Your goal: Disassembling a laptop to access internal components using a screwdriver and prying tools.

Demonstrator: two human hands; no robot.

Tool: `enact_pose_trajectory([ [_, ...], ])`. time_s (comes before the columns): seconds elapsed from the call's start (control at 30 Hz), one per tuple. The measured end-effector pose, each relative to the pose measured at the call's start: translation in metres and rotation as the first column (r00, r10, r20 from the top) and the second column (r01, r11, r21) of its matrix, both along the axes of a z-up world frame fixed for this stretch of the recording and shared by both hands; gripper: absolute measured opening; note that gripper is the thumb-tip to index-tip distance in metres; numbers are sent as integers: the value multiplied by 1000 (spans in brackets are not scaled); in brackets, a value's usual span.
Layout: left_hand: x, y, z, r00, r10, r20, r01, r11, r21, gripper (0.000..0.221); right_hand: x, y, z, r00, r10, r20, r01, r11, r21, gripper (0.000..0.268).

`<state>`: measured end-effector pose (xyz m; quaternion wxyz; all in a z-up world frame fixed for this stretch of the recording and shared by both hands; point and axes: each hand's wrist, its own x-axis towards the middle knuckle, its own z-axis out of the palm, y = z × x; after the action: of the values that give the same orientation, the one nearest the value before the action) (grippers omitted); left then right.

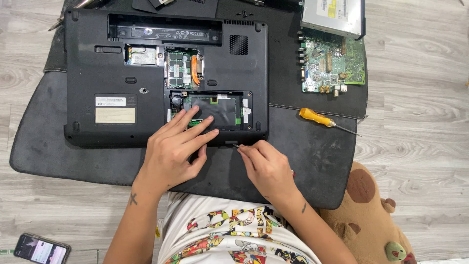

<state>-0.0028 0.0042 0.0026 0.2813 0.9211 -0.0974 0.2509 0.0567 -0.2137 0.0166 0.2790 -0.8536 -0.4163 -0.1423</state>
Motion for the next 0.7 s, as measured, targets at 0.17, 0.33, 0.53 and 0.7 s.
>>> enact_pose_trajectory([
  [0.17, 0, 1, 11, 999, -22, -30, 20, 998, -53, 45, -4, 10, 0, 999, 33, 6, -33, 999, -11, 3],
  [0.33, -3, 4, 13, 996, -51, -72, 40, 988, -149, 59, -8, 20, 1, 999, 33, -13, -33, 999, -11, 2],
  [0.53, -5, 6, 19, 991, -77, -110, 55, 979, -196, 70, -15, 33, -1, 999, 34, -1, -34, 999, -11, 1],
  [0.7, -5, 8, 24, 985, -115, -126, 78, 960, -268, 75, -18, 43, -1, 1000, 24, 9, -24, 1000, -6, 2],
])
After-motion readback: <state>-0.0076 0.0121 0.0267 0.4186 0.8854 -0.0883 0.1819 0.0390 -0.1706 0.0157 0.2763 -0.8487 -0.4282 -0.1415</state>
